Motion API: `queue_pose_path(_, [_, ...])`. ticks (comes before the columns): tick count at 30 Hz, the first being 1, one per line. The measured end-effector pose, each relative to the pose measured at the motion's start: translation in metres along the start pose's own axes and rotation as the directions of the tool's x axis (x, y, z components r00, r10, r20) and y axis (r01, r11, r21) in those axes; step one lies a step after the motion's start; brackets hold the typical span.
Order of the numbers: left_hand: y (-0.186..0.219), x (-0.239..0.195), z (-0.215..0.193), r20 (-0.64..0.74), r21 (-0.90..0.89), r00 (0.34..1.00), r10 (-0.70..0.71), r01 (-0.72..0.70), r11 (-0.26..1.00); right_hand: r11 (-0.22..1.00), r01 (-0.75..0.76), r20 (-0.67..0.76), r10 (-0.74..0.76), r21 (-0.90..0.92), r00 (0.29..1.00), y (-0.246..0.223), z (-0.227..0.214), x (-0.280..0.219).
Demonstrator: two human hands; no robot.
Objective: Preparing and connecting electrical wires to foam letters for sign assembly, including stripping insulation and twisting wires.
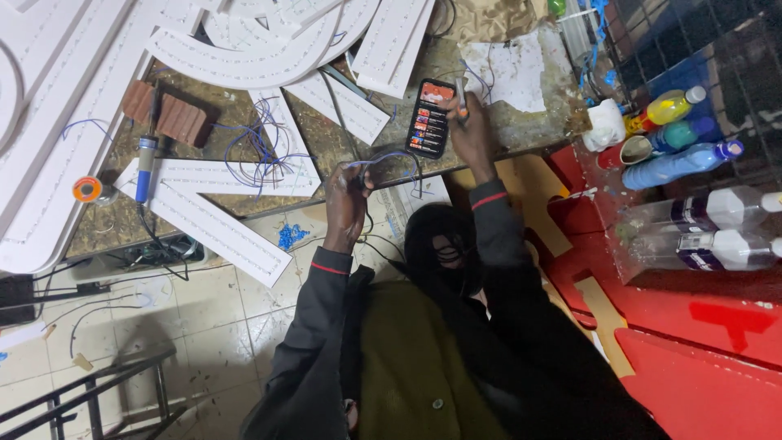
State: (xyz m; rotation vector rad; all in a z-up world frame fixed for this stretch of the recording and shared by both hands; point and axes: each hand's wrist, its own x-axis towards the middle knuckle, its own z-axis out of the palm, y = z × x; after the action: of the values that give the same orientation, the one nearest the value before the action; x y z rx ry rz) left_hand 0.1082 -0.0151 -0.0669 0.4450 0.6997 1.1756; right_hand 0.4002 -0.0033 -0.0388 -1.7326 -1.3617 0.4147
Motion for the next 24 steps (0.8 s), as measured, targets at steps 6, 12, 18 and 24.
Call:
queue_pose_path(6, [0.002,-0.008,0.004,0.025,0.127,0.999,0.049,-0.051,0.991,0.777,-0.072,0.151,-0.030,0.626,0.988,-0.085,0.039,-0.082])
queue_pose_path(12, [0.028,-0.028,0.011,0.104,0.506,0.960,0.259,-0.275,0.817,0.913,0.103,0.235,-0.209,0.395,0.949,-0.129,0.051,-0.118])
queue_pose_path(18, [0.058,-0.067,0.031,0.163,0.636,0.893,0.419,-0.420,0.647,0.913,0.248,0.128,-0.303,0.324,0.944,-0.154,0.054,-0.143])
queue_pose_path(24, [0.078,-0.110,0.054,-0.070,0.364,0.982,0.174,-0.138,0.921,0.893,0.160,0.153,-0.244,0.421,0.958,-0.126,0.059,-0.152])
